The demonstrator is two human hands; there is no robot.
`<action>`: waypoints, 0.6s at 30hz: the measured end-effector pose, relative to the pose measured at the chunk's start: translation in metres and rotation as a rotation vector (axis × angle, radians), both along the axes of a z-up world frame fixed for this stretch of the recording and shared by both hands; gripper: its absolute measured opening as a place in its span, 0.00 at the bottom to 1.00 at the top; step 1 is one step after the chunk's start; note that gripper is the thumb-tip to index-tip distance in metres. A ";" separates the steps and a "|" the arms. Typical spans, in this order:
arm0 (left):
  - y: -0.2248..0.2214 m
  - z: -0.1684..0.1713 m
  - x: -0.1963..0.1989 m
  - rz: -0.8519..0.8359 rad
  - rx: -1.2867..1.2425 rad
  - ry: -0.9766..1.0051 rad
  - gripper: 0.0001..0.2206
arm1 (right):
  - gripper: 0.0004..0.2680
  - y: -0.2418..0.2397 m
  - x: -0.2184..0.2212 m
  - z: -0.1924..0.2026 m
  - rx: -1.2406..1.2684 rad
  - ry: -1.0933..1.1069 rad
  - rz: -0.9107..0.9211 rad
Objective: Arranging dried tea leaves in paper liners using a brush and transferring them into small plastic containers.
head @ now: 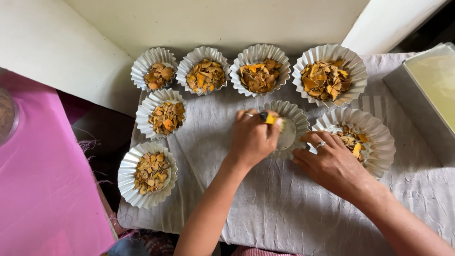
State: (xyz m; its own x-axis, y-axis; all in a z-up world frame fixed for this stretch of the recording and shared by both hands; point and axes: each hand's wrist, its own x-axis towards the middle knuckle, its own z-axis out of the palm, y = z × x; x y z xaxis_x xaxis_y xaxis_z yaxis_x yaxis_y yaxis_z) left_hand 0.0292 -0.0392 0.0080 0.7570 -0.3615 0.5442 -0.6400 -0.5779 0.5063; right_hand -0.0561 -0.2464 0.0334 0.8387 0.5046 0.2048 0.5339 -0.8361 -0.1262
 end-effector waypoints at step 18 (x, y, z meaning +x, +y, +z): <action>0.027 0.037 -0.035 0.104 -0.414 0.032 0.12 | 0.11 0.009 0.014 0.021 0.099 -0.069 -0.013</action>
State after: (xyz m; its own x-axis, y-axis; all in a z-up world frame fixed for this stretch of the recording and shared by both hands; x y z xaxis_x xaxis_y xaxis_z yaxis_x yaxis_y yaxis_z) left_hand -0.0059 -0.0119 0.0453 0.7968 -0.0382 0.6031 -0.5692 -0.3828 0.7277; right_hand -0.0423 -0.2372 0.0549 0.8272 0.4684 0.3103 0.5334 -0.8281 -0.1721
